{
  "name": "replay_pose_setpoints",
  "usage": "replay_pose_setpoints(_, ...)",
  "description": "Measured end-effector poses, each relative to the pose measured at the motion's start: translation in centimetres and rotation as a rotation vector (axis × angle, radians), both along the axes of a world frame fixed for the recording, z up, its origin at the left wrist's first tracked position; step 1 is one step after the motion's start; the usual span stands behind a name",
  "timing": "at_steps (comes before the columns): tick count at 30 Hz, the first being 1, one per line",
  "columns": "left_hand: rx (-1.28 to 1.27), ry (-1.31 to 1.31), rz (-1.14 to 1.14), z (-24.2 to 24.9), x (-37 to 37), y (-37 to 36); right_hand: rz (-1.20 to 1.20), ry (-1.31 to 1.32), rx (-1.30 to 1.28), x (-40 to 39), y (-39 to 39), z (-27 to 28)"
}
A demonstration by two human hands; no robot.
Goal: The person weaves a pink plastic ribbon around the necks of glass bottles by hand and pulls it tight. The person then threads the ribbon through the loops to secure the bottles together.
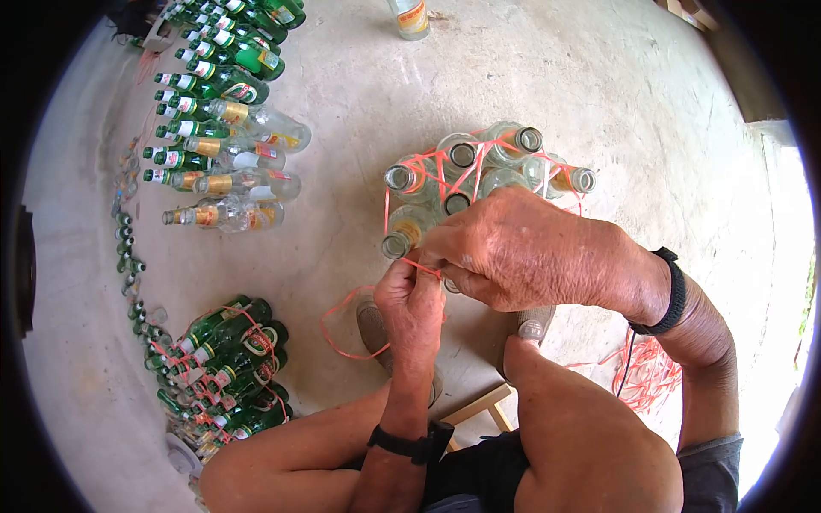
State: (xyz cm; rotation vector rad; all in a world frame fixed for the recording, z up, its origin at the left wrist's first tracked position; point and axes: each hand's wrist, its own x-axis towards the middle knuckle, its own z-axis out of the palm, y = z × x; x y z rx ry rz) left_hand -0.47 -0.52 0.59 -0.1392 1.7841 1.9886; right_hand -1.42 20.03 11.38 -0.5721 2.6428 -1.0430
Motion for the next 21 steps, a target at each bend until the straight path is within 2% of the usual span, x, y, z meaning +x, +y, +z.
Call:
replay_pose_setpoints(6, -0.029, 0.074, -0.029, 0.3, -0.3, -0.1, -0.071, -0.105, -0.073, -0.5, 0.0, 0.9)
replay_pose_setpoints(12, -0.063, 0.036, -0.023, -0.9, -0.1, -0.2, -0.111, -0.069, 0.078, -0.8, 1.2, 2.1)
replay_pose_setpoints(21, -0.046, 0.06, -0.009, -0.4, 0.0, 0.1, -0.243, -0.065, 0.01, -1.5, 2.8, 1.6)
